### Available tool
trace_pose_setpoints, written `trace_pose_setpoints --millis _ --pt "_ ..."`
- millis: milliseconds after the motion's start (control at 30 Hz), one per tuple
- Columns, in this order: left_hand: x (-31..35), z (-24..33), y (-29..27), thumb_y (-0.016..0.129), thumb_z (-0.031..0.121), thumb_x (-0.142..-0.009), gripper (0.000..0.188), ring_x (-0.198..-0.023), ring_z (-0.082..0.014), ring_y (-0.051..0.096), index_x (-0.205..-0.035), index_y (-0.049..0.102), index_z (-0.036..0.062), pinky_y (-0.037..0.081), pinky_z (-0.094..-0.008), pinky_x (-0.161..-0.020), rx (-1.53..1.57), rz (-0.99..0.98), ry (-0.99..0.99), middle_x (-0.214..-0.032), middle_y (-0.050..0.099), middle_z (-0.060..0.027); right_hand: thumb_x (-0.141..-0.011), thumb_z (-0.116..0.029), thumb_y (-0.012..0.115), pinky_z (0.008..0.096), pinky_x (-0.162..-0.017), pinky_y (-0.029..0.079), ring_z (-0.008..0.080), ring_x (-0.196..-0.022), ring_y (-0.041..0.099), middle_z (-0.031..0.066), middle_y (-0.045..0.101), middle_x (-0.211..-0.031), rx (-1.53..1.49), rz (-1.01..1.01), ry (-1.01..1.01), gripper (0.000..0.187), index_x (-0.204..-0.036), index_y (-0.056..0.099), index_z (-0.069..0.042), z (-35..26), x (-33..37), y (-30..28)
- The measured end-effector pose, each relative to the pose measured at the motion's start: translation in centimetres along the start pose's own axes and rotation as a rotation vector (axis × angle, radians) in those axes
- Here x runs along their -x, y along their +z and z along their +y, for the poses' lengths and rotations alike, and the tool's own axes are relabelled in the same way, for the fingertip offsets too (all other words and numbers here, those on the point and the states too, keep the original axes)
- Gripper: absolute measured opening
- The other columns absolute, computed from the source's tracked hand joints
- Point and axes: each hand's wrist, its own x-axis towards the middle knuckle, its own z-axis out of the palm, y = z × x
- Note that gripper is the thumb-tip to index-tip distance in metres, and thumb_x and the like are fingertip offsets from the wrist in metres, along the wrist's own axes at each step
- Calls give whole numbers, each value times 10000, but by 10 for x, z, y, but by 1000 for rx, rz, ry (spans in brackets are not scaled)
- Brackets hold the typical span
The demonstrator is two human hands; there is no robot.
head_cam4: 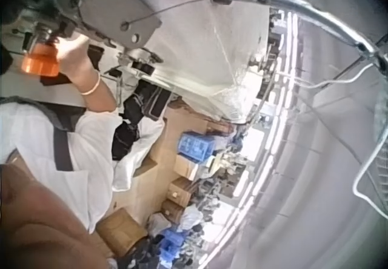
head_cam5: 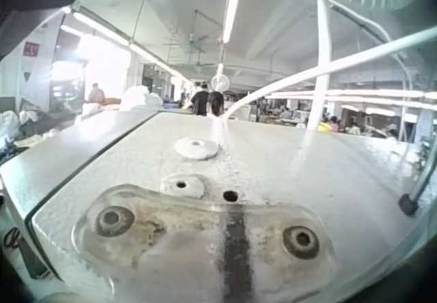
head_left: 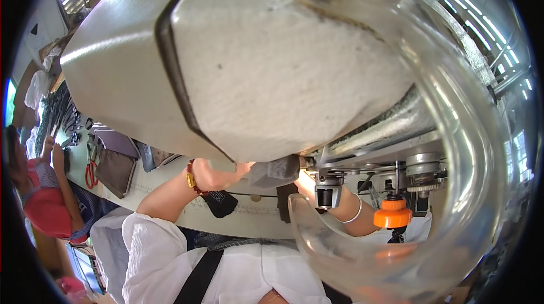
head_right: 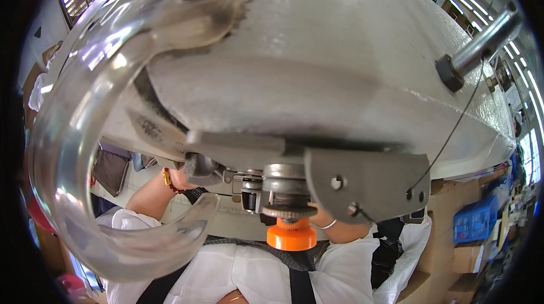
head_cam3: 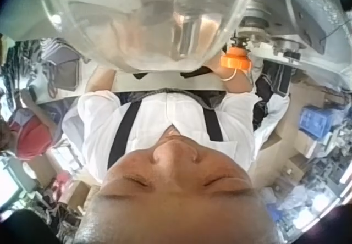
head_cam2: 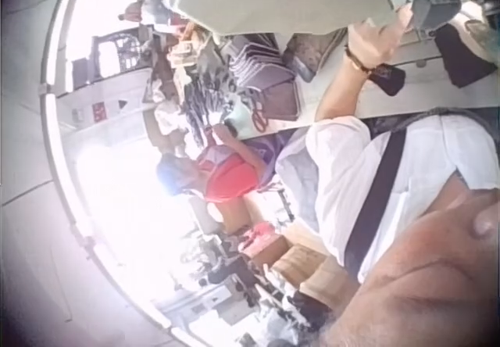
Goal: Using an industrial sewing machine to stitch together fabric or leather shoe components.
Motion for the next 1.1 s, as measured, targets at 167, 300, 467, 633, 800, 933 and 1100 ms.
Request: trace_pose_setpoints --millis 167,300,467,633,800,933,1100 --pt "-6 -2 -3 798 109 -819 203 -899 -295 752 -1009 745 61 619 -422 -775 -5 -26 -10 -1067 761 -101 -964 -265 691 352 -761 565 213 -850 666 72 677 -923 -44 17 10 336 -1196 695 -22 5 3 3" --pt "-6 14 -1 809 118 -815 240 -901 -293 752 -1042 752 63 618 -421 -786 -141 32 150 -1078 763 -103 -962 -278 698 361 -757 557 218 -839 656 70 666 -907 -89 28 21 343 -1193 691 -25 8 3 3" --pt "-9 54 -2 823 129 -811 286 -903 -291 752 -1083 761 66 616 -420 -800 -360 119 439 -1092 765 -105 -960 -295 707 372 -752 547 225 -824 644 66 652 -888 -109 19 26 352 -1190 687 -30 13 6 4" --pt "-9 116 -7 837 141 -806 333 -906 -289 751 -1124 769 68 615 -420 -814 -655 180 791 -1107 768 -107 -957 -312 717 383 -748 537 233 -810 632 62 638 -868 -105 12 -9 362 -1187 683 -35 11 10 9" --pt "-28 160 -29 763 133 -910 287 -948 -215 731 -1196 780 148 594 -361 -858 -531 173 744 -1128 771 -51 -955 -329 726 394 -743 527 240 -795 620 58 624 -849 -180 -119 -127 372 -1183 678 -39 27 16 1" --pt "-73 177 -40 742 100 -922 292 -966 -191 714 -1213 759 112 583 -343 -876 -221 118 412 -1127 762 -53 -819 -289 857 391 -772 521 281 -853 631 76 634 -929 -1539 -93 765 441 -1151 699 -45 51 42 -26" --pt "-117 198 -40 715 59 -936 298 -989 -161 693 -1233 732 66 570 -321 -900 -22 70 184 -1126 751 -56 -704 -259 922 483 -1021 479 335 -1266 567 145 580 -1394 -1714 -441 488 775 -1396 611 -102 12 35 -58"
